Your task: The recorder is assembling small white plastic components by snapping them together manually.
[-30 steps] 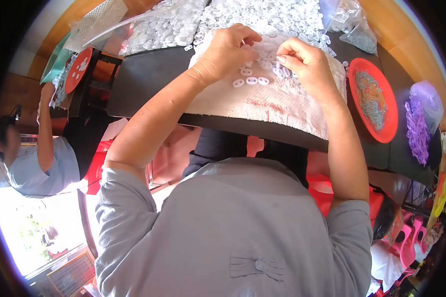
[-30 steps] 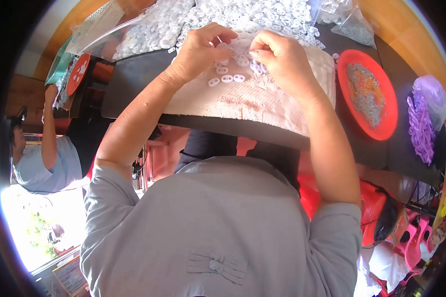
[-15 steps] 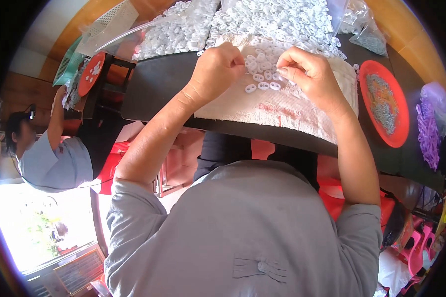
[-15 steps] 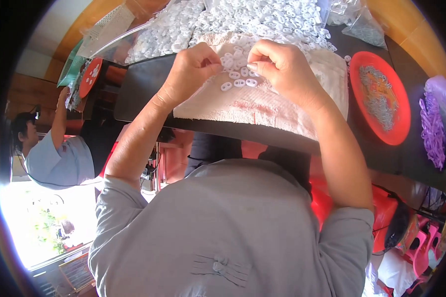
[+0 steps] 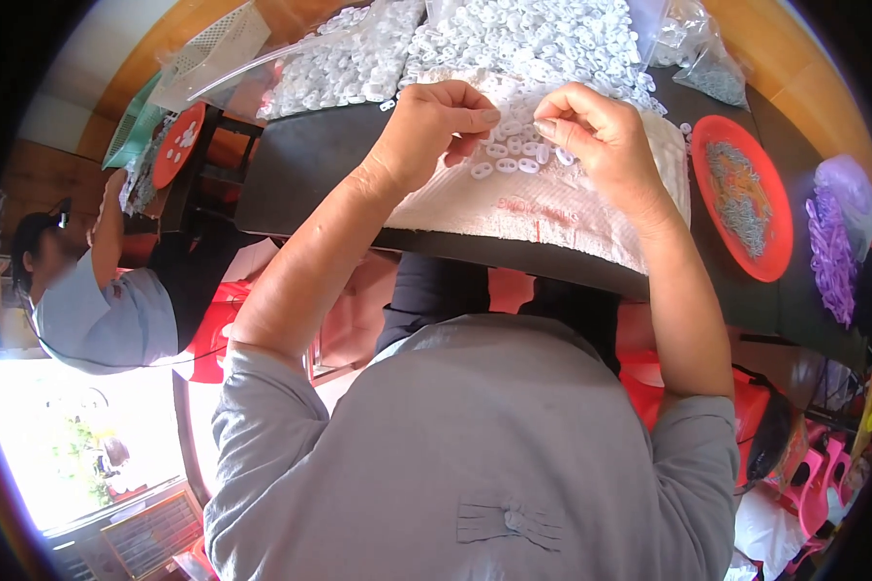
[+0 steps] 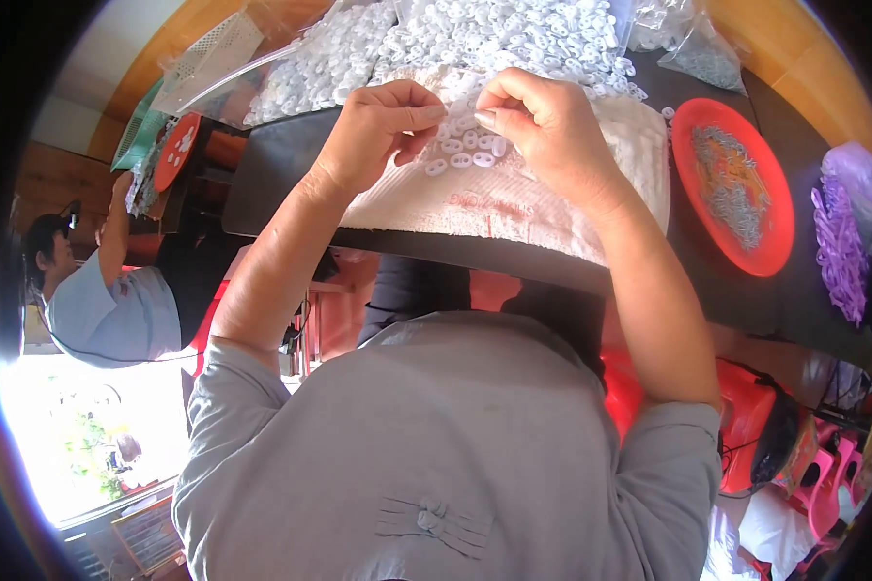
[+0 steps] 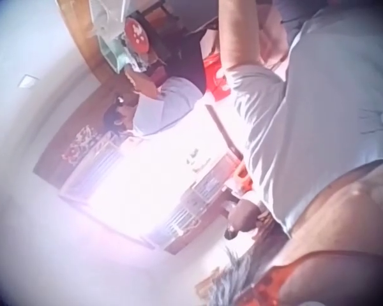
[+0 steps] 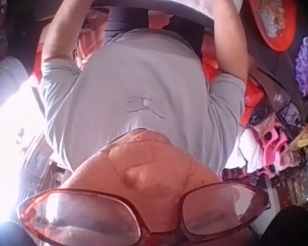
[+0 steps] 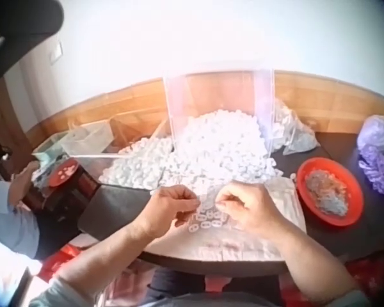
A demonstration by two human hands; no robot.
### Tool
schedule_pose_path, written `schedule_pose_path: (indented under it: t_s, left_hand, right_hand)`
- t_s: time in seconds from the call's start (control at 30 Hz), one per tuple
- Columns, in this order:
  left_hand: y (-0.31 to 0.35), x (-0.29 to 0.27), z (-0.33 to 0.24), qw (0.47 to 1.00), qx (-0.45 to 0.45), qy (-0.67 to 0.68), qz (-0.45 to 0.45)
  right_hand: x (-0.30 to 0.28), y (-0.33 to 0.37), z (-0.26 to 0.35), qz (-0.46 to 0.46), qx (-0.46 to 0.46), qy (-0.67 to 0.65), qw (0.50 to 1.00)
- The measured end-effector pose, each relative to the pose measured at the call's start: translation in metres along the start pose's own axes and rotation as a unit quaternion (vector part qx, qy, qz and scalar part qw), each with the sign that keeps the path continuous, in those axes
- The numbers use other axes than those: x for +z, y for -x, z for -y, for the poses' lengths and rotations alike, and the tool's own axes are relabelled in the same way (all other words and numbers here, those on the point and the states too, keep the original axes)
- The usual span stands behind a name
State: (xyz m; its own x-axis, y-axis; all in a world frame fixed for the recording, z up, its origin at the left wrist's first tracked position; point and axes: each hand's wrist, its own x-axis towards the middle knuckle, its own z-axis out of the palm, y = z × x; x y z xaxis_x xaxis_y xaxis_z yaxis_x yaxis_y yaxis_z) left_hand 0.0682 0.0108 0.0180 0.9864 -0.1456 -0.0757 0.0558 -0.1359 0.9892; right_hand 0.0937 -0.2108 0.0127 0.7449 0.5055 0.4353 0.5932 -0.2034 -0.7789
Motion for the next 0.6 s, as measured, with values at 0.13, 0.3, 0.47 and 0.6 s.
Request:
schedule_pose_path:
  t_s: [0.13,0.3,0.47,0.6]
  left_hand:
    - [-0.003,0.022,-0.005,0.987,0.017,0.158,0.006]
    - [-0.007,0.044,-0.013,0.989,0.127,0.070,-0.037]
    - [-0.012,0.053,-0.002,0.973,0.216,0.044,-0.069]
    - [-0.011,0.056,0.002,0.977,0.161,0.114,-0.081]
  right_hand:
    - [0.000,0.000,0.008,-0.020,0.062,-0.121,0.991]
    - [-0.010,-0.005,0.007,-0.027,0.193,-0.255,0.947]
    - [-0.013,-0.007,0.005,-0.024,0.209,-0.346,0.914]
    - [-0.013,-0.006,0.004,-0.058,0.213,-0.323,0.920]
